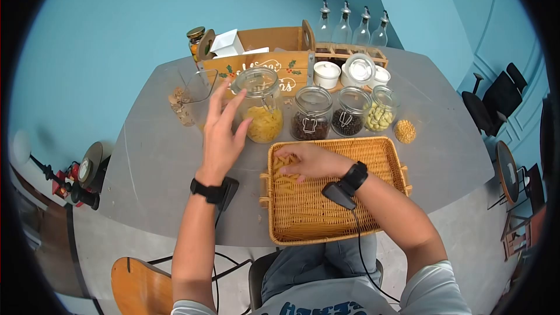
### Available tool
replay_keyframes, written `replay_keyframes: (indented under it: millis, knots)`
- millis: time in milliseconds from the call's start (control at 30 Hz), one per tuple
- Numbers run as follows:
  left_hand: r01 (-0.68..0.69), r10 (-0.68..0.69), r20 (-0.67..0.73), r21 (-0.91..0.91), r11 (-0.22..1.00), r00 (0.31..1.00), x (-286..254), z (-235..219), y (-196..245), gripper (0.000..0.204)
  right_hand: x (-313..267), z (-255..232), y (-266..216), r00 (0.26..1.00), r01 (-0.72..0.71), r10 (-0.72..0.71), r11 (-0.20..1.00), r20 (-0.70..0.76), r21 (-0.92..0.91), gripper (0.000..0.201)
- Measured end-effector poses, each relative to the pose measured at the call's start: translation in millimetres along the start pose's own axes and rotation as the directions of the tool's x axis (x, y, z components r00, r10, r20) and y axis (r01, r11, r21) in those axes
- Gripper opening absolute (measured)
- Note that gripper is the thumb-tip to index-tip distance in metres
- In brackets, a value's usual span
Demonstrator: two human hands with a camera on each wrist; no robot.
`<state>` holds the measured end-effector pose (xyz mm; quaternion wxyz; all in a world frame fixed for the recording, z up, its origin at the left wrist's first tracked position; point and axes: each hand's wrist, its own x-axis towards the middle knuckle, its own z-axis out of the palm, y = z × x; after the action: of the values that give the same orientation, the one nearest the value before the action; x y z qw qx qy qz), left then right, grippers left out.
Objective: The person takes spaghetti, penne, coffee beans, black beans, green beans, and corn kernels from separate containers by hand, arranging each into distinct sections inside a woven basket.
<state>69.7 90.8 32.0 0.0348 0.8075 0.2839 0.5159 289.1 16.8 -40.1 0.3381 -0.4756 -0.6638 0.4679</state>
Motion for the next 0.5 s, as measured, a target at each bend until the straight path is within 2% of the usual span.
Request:
replay_keyframes:
  millis: [33,67,100,133,167,200,233,267,300,333,400,433,500]
  knots:
    - [0.071,-0.070,0.005,-0.030,0.997,0.998,-6,-5,11,0.049,-6,-7,-9,1.000,-0.005,0.005,1.000,-0.006,0.009,0.035]
    - [0.068,-0.067,0.016,-0.035,0.997,0.998,-13,-7,16,0.049,-15,-18,-30,0.995,-0.086,0.087,0.996,0.049,-0.010,0.042]
    - [0.023,-0.018,0.094,-0.046,0.999,0.995,-20,-9,20,0.052,-22,-26,-40,0.980,-0.167,0.170,0.985,0.103,-0.032,0.049]
    - [-0.018,0.028,0.169,-0.060,0.998,0.985,-29,-12,22,0.055,-27,-31,-30,0.980,-0.173,0.175,0.985,0.099,-0.026,0.049]
    - [-0.041,0.055,0.272,-0.057,0.998,0.961,-38,-11,23,0.059,-32,-36,-19,0.994,-0.056,0.072,0.983,0.085,-0.173,0.053]
    - [-0.038,0.053,0.274,-0.059,0.998,0.960,-45,-13,30,0.059,-35,-38,-11,0.996,0.061,-0.034,0.945,0.088,-0.321,0.056]
    - [0.122,-0.094,0.422,-0.039,0.992,0.902,-49,-16,44,0.063,-40,-36,-15,0.996,0.059,-0.032,0.945,0.088,-0.321,0.056]
    - [0.272,-0.229,0.555,0.005,0.962,0.800,-53,-18,53,0.068,-49,-32,-24,0.999,-0.011,0.028,0.897,0.032,-0.441,0.059]
    - [0.305,-0.253,0.605,0.018,0.952,0.755,-59,-17,53,0.079,-55,-28,-27,0.996,-0.085,0.081,0.831,-0.031,-0.550,0.061]
    - [0.304,-0.251,0.607,0.016,0.953,0.754,-64,-18,57,0.079,-56,-21,-14,0.996,-0.087,0.082,0.831,-0.034,-0.549,0.061]
    - [0.173,-0.195,0.711,0.104,0.979,0.675,-70,-18,64,0.087,-51,-7,19,0.986,0.106,-0.163,0.734,-0.022,-0.670,0.058]
    - [0.168,-0.192,0.714,0.105,0.980,0.673,-70,-15,65,0.087,-45,-5,16,0.986,0.104,-0.165,0.737,-0.027,-0.668,0.058]
    - [0.042,-0.155,0.721,0.172,0.984,0.675,-73,-9,66,0.085,-28,-1,7,1.000,0.014,-0.002,0.827,0.022,-0.562,0.052]
